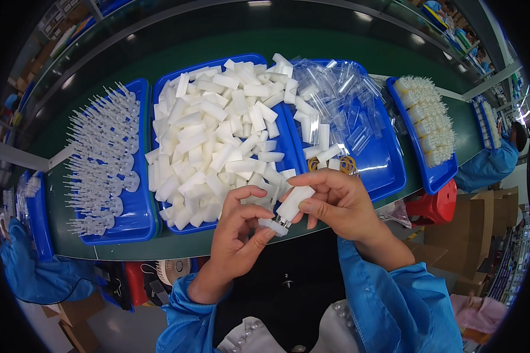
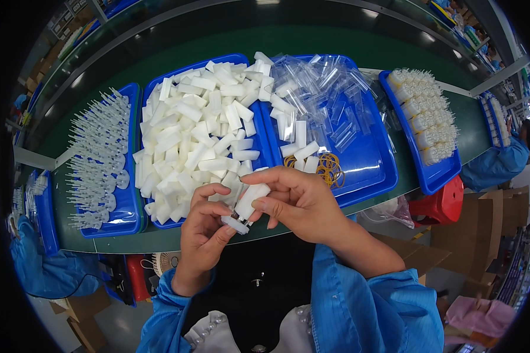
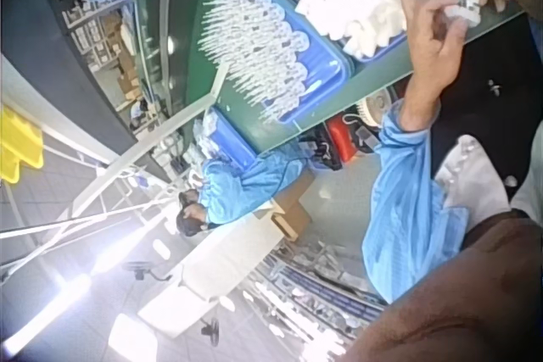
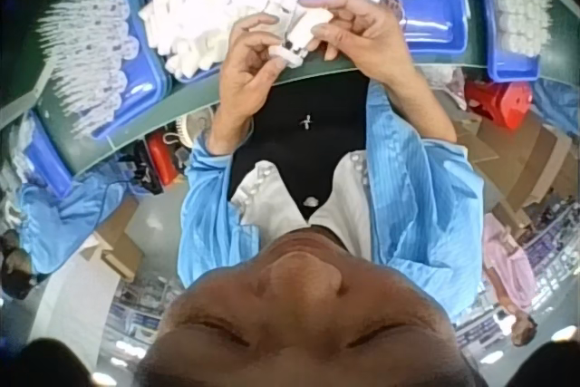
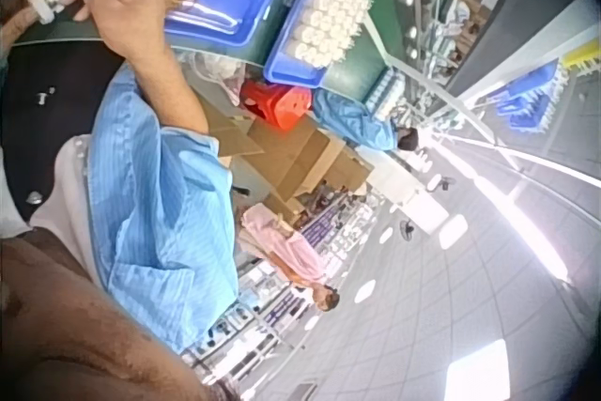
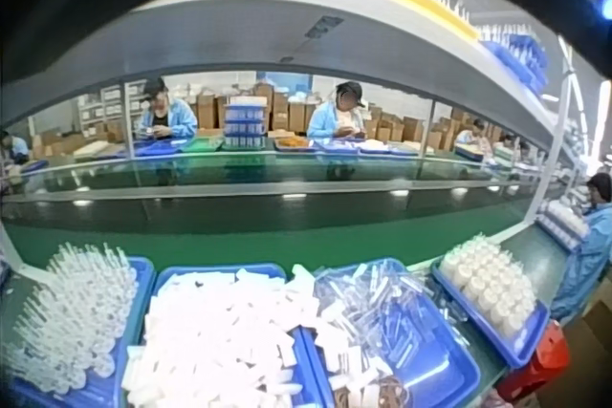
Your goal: The person assembles small plastic components by hand, inserting plastic inserts into plastic housings and securing them with rubber bands.
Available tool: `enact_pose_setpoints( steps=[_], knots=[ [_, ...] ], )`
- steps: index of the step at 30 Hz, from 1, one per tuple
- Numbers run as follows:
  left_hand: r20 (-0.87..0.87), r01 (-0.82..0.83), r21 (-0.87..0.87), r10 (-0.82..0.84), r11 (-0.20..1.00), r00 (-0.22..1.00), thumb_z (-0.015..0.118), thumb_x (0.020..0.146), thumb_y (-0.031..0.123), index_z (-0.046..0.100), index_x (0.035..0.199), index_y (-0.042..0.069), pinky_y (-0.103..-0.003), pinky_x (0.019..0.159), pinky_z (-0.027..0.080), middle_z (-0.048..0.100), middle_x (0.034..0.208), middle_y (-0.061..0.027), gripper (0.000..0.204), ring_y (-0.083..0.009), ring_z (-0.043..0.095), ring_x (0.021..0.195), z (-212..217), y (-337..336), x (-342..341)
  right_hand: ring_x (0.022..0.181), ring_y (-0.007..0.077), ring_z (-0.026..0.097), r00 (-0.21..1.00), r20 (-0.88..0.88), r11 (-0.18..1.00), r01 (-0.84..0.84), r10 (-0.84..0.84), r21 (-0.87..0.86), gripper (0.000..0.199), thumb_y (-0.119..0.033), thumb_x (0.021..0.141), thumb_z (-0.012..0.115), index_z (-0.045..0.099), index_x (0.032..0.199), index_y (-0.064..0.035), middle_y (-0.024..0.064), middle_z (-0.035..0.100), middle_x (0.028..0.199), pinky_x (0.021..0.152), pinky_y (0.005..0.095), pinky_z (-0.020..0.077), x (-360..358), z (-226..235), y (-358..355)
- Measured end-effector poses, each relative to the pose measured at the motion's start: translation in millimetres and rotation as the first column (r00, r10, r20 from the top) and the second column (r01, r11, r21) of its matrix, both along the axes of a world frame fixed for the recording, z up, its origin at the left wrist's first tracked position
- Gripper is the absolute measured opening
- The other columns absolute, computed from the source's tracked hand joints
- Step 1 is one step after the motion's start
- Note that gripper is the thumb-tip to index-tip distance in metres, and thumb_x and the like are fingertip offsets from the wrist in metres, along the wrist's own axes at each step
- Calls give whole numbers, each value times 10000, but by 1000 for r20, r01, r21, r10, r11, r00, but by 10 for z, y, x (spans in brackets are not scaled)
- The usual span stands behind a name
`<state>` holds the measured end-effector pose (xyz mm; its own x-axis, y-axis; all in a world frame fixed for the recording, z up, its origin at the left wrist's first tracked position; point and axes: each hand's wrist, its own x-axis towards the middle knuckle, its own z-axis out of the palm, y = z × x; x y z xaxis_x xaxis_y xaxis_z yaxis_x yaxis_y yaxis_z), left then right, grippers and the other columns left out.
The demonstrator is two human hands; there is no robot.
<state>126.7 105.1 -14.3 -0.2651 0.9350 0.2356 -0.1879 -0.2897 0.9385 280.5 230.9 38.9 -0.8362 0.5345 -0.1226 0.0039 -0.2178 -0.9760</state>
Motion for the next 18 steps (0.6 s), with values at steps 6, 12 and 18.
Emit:
enact_pose_setpoints(
  steps=[6,12,18],
  knots=[
    [147,78,64,-86,995,985,583,838,1,532,1027,17,-274,767,472,349,1202,-131,196,-152,521,920,-28,-3,-13,798,127,618,996,-38,993,89,-86,79,264,-35,882,541,549,1138,31,142,616,1023,608,208,507,-2,6,-89],
    [199,92,121,-115,988,973,592,845,26,523,1045,23,-277,794,458,359,1186,-134,212,-146,490,962,-72,15,7,796,93,597,985,-46,977,168,-164,130,227,-41,883,551,603,1097,18,108,613,998,634,198,503,-42,-23,-240],
    [248,114,141,-147,983,958,590,848,31,504,1067,32,-280,793,463,372,1178,-153,236,-156,494,964,-95,-9,16,775,90,600,989,44,978,134,-143,161,226,-34,875,562,606,1091,15,107,618,980,626,199,501,-38,93,-273]
  ],
)
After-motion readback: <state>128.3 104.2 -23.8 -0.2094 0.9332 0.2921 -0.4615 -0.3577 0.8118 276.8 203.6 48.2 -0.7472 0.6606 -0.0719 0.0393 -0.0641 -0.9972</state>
